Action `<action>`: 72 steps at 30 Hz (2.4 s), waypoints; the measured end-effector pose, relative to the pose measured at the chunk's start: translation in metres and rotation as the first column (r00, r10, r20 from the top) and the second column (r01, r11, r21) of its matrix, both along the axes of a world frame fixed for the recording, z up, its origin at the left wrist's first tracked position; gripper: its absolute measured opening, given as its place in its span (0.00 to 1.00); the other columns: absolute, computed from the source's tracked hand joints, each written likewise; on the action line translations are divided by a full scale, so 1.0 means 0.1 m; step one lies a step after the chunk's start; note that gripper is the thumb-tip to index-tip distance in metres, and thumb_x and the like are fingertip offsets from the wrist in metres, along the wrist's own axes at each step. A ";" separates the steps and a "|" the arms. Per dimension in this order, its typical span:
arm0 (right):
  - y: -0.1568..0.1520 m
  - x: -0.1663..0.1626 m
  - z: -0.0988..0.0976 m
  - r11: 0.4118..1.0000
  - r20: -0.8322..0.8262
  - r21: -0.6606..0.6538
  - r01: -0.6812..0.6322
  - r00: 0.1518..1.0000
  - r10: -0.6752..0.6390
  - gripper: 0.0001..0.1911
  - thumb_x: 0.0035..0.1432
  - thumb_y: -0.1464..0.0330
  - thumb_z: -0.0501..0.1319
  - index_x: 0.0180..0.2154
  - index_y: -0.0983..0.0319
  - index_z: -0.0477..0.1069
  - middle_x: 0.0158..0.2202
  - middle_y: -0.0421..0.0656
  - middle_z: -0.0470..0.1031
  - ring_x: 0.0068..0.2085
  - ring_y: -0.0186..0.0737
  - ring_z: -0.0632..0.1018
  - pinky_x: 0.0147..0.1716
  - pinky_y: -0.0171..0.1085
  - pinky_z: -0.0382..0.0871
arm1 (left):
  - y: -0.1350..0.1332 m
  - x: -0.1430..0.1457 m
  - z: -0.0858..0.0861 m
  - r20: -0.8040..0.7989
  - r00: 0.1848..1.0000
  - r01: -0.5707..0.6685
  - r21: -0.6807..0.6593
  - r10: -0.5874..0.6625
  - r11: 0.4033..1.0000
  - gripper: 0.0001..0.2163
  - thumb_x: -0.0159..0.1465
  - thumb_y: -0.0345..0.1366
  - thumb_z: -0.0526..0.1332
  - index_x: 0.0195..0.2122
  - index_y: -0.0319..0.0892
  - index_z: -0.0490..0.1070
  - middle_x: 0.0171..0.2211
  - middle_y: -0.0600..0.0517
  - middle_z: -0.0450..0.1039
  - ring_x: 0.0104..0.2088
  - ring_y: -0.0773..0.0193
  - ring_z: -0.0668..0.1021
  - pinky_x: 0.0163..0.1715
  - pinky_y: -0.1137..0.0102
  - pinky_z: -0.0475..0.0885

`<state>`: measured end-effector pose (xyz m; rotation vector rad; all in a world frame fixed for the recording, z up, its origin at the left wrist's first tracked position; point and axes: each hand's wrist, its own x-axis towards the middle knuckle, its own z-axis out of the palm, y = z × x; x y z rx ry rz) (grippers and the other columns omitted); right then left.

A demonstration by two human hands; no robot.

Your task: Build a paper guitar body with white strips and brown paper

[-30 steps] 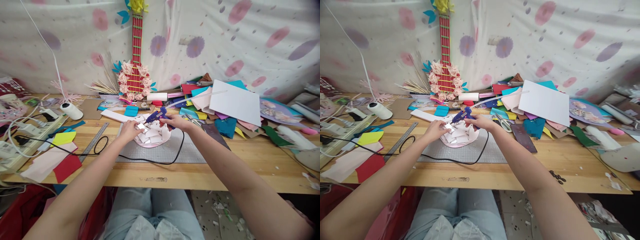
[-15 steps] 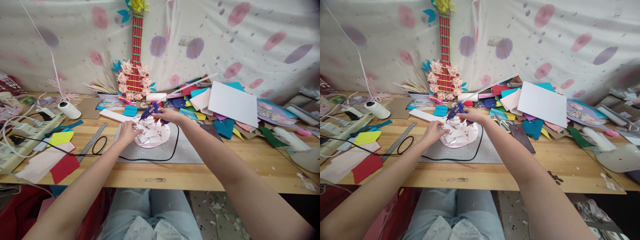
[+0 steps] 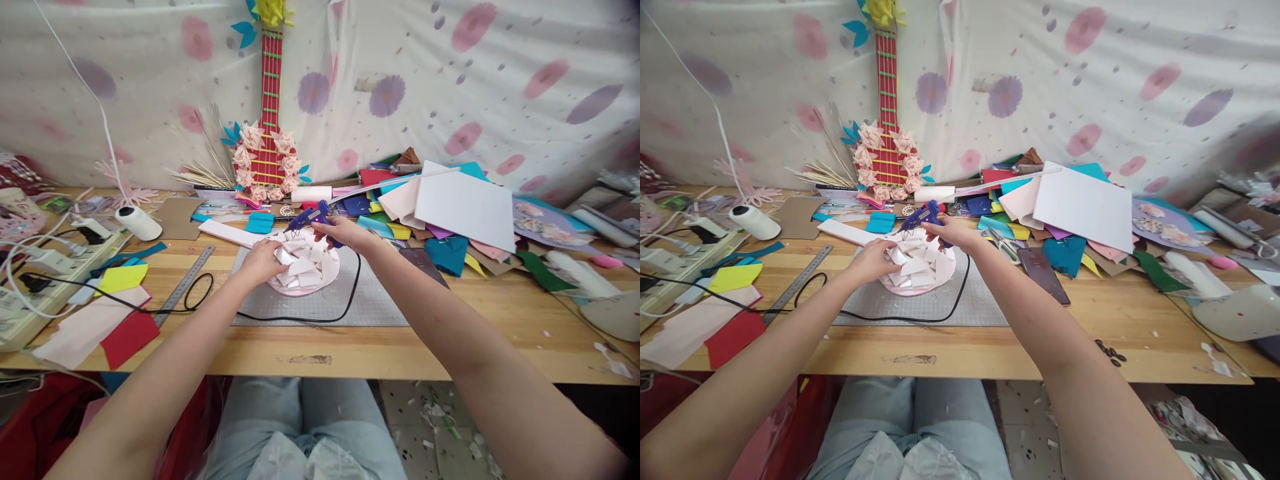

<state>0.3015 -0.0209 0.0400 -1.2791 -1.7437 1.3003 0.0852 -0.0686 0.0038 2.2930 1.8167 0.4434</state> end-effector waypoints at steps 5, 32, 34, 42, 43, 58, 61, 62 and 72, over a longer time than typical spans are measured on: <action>-0.12 0.07 -0.08 0.999 -0.185 -0.045 0.006 0.983 -0.014 0.18 0.52 0.53 0.61 0.30 0.63 0.66 0.30 0.44 0.75 0.21 0.27 0.70 0.21 0.31 0.70 | -0.03 0.01 0.02 0.009 0.999 -0.050 0.013 0.050 0.999 0.25 0.48 0.39 0.65 0.48 0.38 0.69 0.48 0.43 0.70 0.49 0.53 0.71 0.50 0.64 0.65; -0.16 -0.16 -0.08 0.991 0.020 0.068 -0.112 0.994 0.111 0.19 0.54 0.52 0.59 0.28 0.62 0.63 0.26 0.39 0.70 0.22 0.26 0.66 0.17 0.27 0.65 | -0.06 -0.38 0.16 0.841 -0.057 0.191 -0.521 0.539 0.832 0.03 0.55 0.29 0.58 0.27 0.37 0.70 0.30 0.47 0.76 0.35 0.63 0.78 0.40 0.71 0.74; -0.18 -0.20 -0.07 0.990 -0.017 0.064 -0.124 0.992 0.126 0.19 0.53 0.52 0.59 0.28 0.62 0.62 0.25 0.39 0.69 0.22 0.26 0.67 0.18 0.27 0.64 | -0.07 -0.41 0.15 0.837 -0.075 0.238 -0.513 0.543 0.825 0.06 0.56 0.31 0.57 0.30 0.35 0.72 0.31 0.44 0.76 0.37 0.62 0.78 0.42 0.70 0.74; -0.25 -0.27 -0.10 0.993 -0.066 0.045 -0.110 0.991 0.113 0.19 0.54 0.52 0.58 0.27 0.62 0.63 0.23 0.38 0.67 0.22 0.27 0.66 0.19 0.29 0.64 | -0.11 -0.44 0.13 0.831 -0.142 0.296 -0.483 0.538 0.824 0.12 0.58 0.34 0.55 0.38 0.32 0.72 0.34 0.42 0.76 0.38 0.61 0.78 0.39 0.70 0.75; -0.25 -0.26 -0.10 0.994 -0.058 0.040 -0.101 0.993 0.103 0.19 0.54 0.52 0.58 0.27 0.62 0.62 0.23 0.37 0.66 0.21 0.27 0.66 0.19 0.29 0.63 | -0.11 -0.44 0.13 0.829 -0.142 0.298 -0.485 0.540 0.822 0.12 0.58 0.34 0.55 0.38 0.32 0.72 0.34 0.42 0.76 0.38 0.60 0.78 0.39 0.69 0.75; -0.23 -0.22 -0.15 0.993 -0.063 0.052 -0.106 0.992 0.109 0.20 0.53 0.51 0.58 0.25 0.61 0.58 0.20 0.34 0.61 0.20 0.26 0.63 0.17 0.28 0.59 | -0.08 -0.45 0.12 0.853 -0.074 0.320 -0.471 0.517 0.822 0.13 0.58 0.37 0.56 0.38 0.34 0.74 0.35 0.43 0.77 0.38 0.63 0.77 0.42 0.71 0.73; -0.21 -0.22 -0.16 0.994 -0.053 0.056 -0.094 0.994 0.097 0.20 0.54 0.51 0.58 0.26 0.61 0.58 0.20 0.34 0.61 0.20 0.25 0.63 0.17 0.28 0.60 | -0.08 -0.45 0.11 0.842 -0.064 0.338 -0.487 0.536 0.805 0.13 0.58 0.37 0.55 0.37 0.34 0.75 0.34 0.43 0.77 0.37 0.63 0.77 0.41 0.71 0.73; -0.20 -0.22 -0.17 0.994 -0.051 0.060 -0.094 0.994 0.097 0.20 0.54 0.51 0.58 0.26 0.61 0.58 0.20 0.34 0.61 0.20 0.25 0.63 0.18 0.28 0.61 | -0.08 -0.45 0.10 0.838 -0.065 0.343 -0.491 0.541 0.801 0.13 0.58 0.37 0.55 0.37 0.33 0.75 0.34 0.43 0.77 0.37 0.63 0.77 0.41 0.71 0.74; -0.21 -0.24 -0.15 0.991 -0.105 0.070 -0.113 0.987 0.120 0.22 0.52 0.49 0.58 0.25 0.61 0.58 0.20 0.35 0.61 0.20 0.26 0.63 0.18 0.28 0.60 | -0.09 -0.39 0.12 0.824 -0.036 0.327 -0.524 0.565 0.786 0.12 0.60 0.35 0.54 0.35 0.33 0.75 0.33 0.43 0.77 0.35 0.64 0.77 0.40 0.71 0.74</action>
